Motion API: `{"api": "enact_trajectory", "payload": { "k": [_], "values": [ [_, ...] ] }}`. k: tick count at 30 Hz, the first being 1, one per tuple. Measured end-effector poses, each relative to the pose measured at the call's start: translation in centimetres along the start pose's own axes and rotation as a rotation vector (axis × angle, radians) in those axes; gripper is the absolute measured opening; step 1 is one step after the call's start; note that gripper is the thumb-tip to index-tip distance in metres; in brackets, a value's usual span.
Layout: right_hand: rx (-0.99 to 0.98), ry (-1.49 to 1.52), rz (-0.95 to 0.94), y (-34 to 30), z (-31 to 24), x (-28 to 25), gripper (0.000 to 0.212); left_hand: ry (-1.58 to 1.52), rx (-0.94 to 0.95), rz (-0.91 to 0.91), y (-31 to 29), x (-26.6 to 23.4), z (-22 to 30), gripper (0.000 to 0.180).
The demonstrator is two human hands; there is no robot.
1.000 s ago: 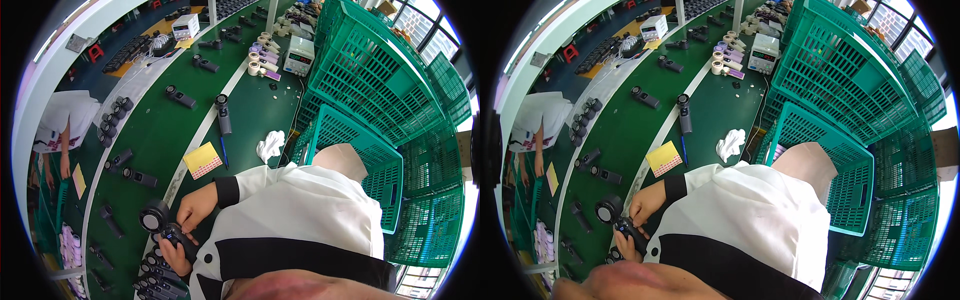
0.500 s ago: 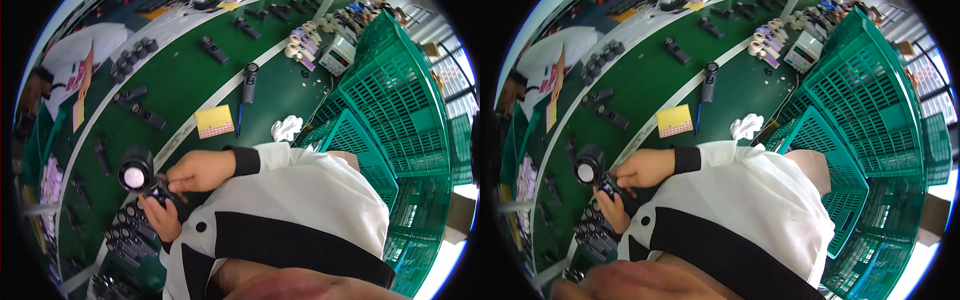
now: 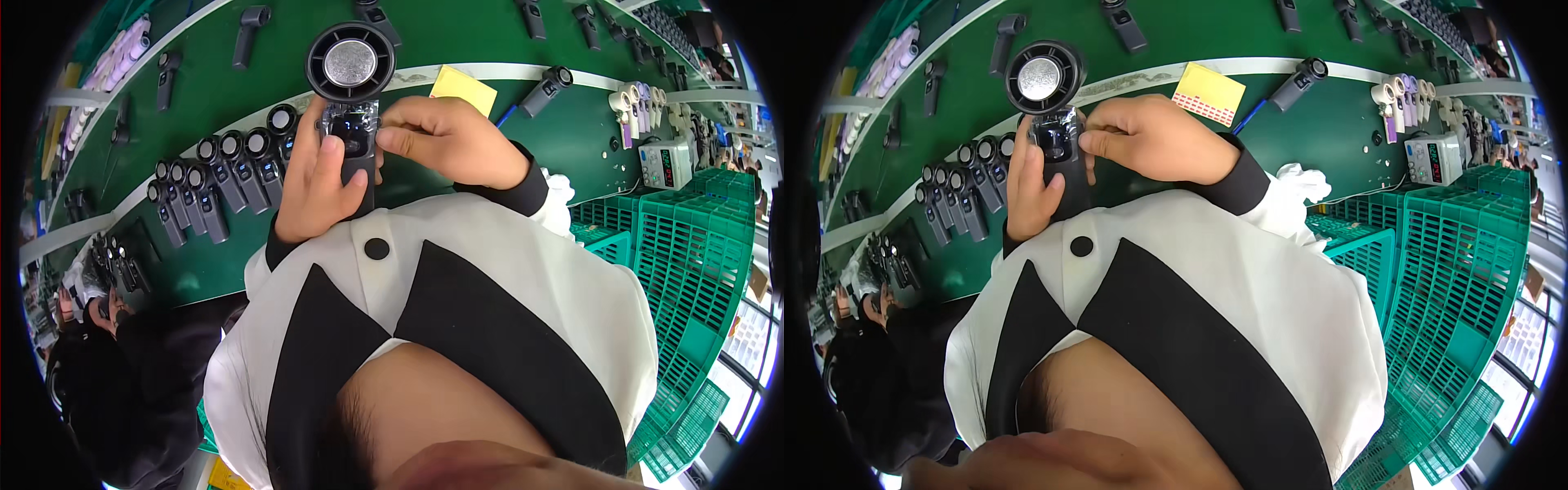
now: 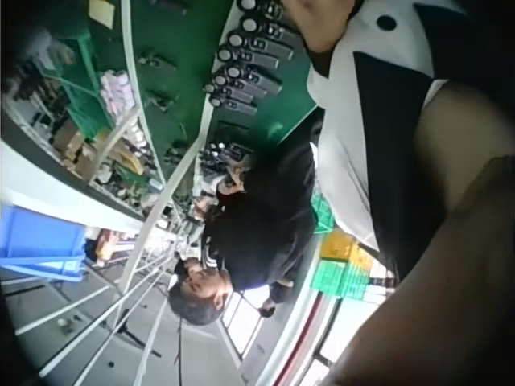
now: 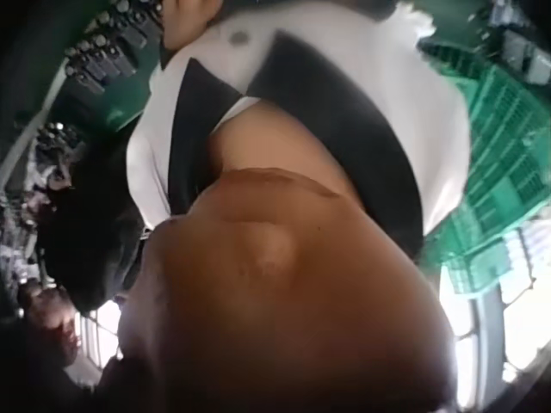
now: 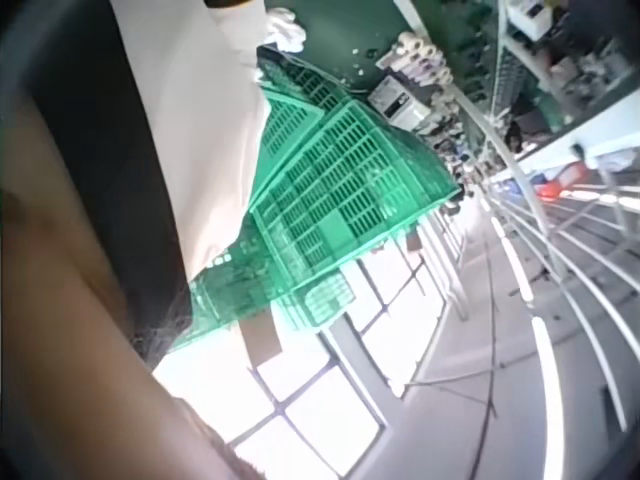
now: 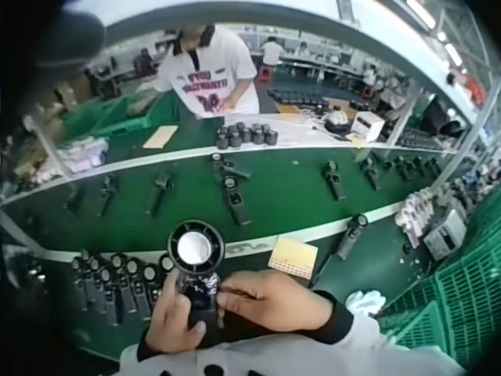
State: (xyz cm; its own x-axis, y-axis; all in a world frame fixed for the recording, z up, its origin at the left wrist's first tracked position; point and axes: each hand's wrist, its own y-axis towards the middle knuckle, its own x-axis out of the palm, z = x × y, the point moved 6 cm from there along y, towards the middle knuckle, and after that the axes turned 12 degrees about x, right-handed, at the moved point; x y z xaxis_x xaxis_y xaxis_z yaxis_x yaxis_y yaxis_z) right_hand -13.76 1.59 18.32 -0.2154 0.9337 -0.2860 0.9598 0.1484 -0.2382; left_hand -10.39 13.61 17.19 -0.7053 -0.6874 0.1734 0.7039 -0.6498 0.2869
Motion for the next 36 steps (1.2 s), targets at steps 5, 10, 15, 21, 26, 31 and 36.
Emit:
{"api": "enact_trajectory", "payload": {
  "k": [5,10,15,21,26,31,36],
  "values": [
    [0.065,0.217,-0.084,0.2,0.9,0.2,0.014,-0.035,-0.134,0.053,-0.2,0.2,-1.0,0.053],
    [0.050,0.301,0.014,-0.3,0.6,-0.7,0.012,-0.116,0.021,0.106,0.6,-0.9,-0.5,0.051],
    [0.048,0.300,0.160,-0.1,2.5,-1.8,0.017,-0.148,0.373,0.496,1.1,-9.2,5.2,0.043],
    [0.143,0.064,0.029,1.8,5.0,1.5,0.025,0.298,1.050,0.454,-4.2,-5.7,16.7,0.035],
    [0.045,0.087,0.064,2.8,5.3,-0.2,0.025,-0.061,0.783,0.280,-2.9,-5.1,15.8,0.042],
    [-0.060,0.159,-0.161,-1.1,4.8,-2.7,0.022,-0.102,-0.032,0.237,7.5,2.2,3.4,0.015],
    [-0.078,0.075,-0.320,-3.7,4.5,-3.6,0.021,-0.517,-0.699,-0.085,12.5,6.7,-15.6,0.020]
  ]
}}
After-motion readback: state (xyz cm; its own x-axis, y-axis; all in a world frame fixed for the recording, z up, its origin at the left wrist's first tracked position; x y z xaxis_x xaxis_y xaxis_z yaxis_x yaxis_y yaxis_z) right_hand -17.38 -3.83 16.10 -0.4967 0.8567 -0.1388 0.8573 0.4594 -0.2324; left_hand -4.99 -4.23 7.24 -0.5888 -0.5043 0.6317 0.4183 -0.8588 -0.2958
